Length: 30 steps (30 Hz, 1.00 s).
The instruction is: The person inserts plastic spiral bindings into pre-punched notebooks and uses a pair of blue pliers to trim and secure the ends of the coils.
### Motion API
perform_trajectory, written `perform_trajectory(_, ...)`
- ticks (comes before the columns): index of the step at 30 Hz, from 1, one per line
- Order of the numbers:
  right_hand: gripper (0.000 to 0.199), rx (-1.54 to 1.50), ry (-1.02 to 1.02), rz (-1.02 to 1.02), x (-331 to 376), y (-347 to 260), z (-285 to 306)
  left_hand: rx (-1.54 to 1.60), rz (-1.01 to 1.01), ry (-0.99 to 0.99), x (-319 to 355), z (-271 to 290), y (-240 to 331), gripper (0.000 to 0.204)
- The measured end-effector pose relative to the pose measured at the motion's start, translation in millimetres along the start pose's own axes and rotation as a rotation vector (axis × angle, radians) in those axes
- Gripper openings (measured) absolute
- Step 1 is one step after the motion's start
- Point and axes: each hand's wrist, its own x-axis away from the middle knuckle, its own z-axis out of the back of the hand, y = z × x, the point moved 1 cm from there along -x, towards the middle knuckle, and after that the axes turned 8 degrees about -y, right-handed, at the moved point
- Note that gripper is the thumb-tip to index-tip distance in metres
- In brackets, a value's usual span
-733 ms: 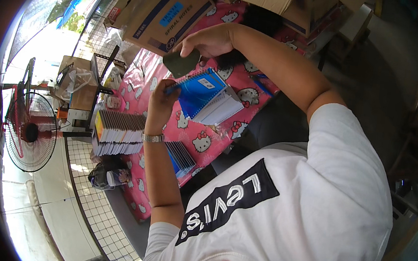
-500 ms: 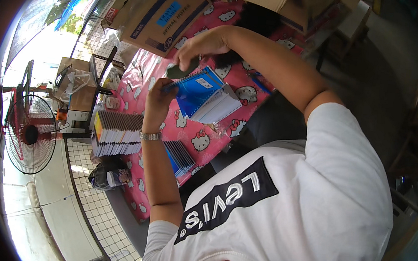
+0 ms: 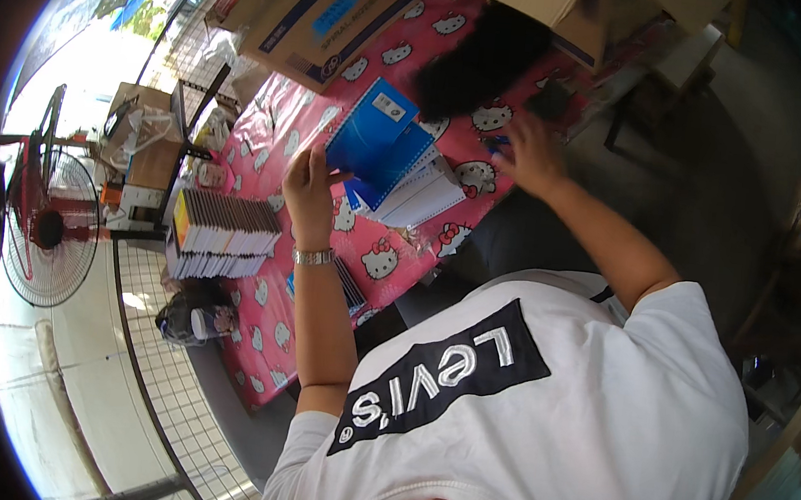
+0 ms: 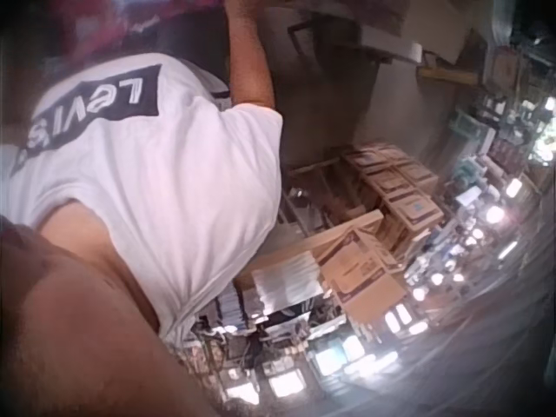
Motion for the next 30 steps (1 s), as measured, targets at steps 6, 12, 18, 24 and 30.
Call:
perform_trajectory(6,0.057,-0.324,-0.073,-0.059,-6,-2,-7,-0.186,-0.127,0.091,0,-23,10,0.023)
perform_trajectory(12,0.055,-0.563,0.288,0.31,-31,-100,129,-0.024,-0.076,0.113,9,-14,-7,0.023)
perform_trajectory(18,0.056,-0.579,0.119,0.503,-36,-161,154,-0.051,-0.136,0.056,9,-14,-5,0.021)
perform_trajectory(24,0.053,-0.442,0.135,0.519,-36,-168,160,-0.064,-0.107,0.057,15,-17,-8,0.015)
perform_trajectory(30,0.05,-1.155,-0.452,0.264,-39,-167,162,-0.379,-0.337,0.226,24,-14,-13,0.019)
